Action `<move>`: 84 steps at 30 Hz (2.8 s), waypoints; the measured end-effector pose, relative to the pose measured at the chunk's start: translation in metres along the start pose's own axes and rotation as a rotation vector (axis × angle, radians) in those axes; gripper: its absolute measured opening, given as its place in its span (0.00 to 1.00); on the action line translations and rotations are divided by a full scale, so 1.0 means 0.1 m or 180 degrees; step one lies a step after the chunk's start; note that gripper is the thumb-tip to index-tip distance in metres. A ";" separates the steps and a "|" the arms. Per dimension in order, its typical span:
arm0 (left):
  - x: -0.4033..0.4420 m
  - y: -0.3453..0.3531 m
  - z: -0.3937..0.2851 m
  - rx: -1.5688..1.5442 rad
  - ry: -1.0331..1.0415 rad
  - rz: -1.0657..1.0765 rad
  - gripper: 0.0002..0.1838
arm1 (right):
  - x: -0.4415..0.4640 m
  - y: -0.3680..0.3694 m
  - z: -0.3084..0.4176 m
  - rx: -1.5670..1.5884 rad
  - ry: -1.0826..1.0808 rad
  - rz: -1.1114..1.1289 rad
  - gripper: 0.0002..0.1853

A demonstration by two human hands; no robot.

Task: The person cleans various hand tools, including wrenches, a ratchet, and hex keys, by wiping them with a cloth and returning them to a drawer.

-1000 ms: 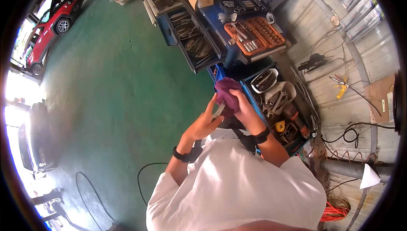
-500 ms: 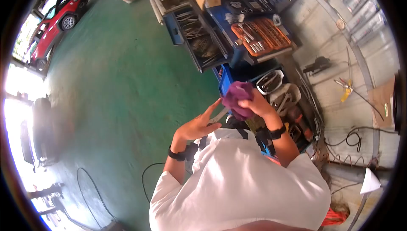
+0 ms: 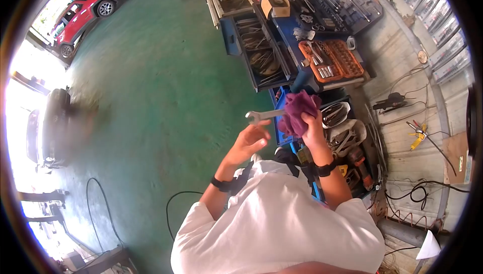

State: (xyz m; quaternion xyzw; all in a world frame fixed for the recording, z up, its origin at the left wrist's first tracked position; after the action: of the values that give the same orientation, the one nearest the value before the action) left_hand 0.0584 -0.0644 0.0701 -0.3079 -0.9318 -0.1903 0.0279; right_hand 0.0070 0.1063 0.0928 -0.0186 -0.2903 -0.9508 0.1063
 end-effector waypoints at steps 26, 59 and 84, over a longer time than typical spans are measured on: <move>-0.24 0.35 -0.29 0.0955 -0.0138 -0.1441 0.17 | -0.37 0.13 -0.08 -0.1554 0.0698 0.1604 0.18; -1.16 0.81 -0.77 0.2779 -0.0444 -0.1774 0.06 | -0.78 0.34 -0.65 -0.1640 0.1363 0.3627 0.17; -0.43 0.74 -0.19 0.1647 -0.0980 -0.2132 0.12 | -0.74 0.22 -0.03 -0.2640 0.1131 0.2658 0.28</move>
State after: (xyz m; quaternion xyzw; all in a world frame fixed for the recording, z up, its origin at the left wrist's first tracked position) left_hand 0.1350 -0.0411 0.1052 0.0030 -0.9903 0.0985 -0.0982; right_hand 0.0839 0.1006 0.0956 -0.0118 0.1578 -0.8512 0.5004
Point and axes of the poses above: each hand's wrist, its own x-axis towards the middle knuckle, its own y-axis out of the palm, z = x × y, the point moved 9 cm from there along x, towards the middle knuckle, and after that the axes turned 9 degrees about z, right-handed, at the moved point
